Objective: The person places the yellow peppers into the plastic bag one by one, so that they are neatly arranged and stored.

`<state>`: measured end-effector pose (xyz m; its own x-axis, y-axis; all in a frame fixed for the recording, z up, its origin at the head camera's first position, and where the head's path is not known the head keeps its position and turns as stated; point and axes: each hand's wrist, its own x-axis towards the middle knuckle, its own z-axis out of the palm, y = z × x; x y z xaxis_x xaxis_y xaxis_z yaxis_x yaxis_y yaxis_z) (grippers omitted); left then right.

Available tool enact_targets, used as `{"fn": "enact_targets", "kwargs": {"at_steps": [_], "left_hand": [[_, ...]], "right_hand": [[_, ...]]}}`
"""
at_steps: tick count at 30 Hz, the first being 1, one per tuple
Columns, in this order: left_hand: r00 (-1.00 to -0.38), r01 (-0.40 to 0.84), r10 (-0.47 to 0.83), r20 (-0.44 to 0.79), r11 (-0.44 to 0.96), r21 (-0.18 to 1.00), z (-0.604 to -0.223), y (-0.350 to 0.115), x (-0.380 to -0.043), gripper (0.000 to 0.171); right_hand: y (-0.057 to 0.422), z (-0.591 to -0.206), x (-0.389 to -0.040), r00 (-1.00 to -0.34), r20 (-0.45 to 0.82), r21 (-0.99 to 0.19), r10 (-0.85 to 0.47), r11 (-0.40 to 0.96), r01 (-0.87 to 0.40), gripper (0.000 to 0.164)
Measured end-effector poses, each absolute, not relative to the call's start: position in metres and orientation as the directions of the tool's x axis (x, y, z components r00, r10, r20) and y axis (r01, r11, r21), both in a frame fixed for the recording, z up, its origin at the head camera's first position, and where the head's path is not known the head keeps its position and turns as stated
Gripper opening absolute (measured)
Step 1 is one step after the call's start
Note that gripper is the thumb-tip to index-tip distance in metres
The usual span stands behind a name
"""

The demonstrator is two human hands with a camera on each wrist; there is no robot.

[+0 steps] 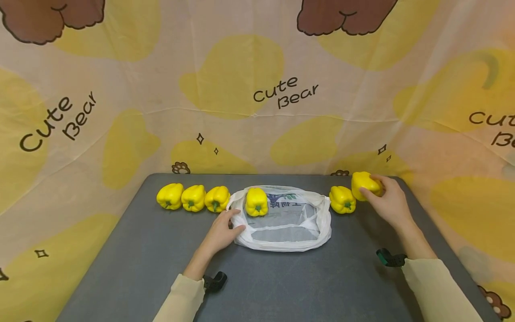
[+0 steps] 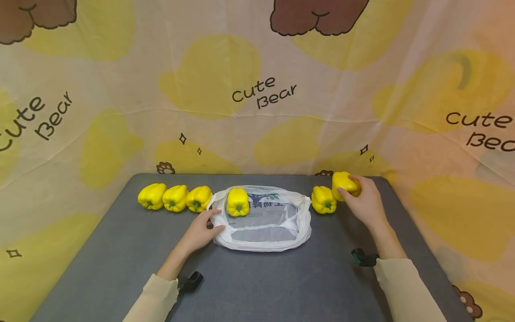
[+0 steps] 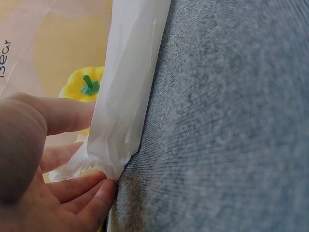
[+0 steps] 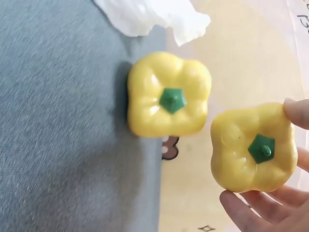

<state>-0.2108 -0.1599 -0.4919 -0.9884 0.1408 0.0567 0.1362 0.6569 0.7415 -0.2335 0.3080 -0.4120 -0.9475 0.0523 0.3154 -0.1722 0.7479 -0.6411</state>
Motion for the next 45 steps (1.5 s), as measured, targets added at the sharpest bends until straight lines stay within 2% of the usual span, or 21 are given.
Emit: {"fn": "enact_targets", "kwargs": {"at_steps": [20,45], "left_hand": [[-0.99,0.124,0.138,0.043,0.666,0.735,-0.49,-0.159,-0.211,0.052],[-0.99,0.126,0.137,0.045,0.671,0.73,-0.492,-0.16,-0.211,0.051]], "right_hand": [[0.26,-0.405,-0.247,-0.943,0.334,-0.711,0.008,0.659,-0.246,0.063],[0.189,-0.424,-0.258,-0.956,0.285,-0.78,-0.072,0.562,-0.275,0.06]]}}
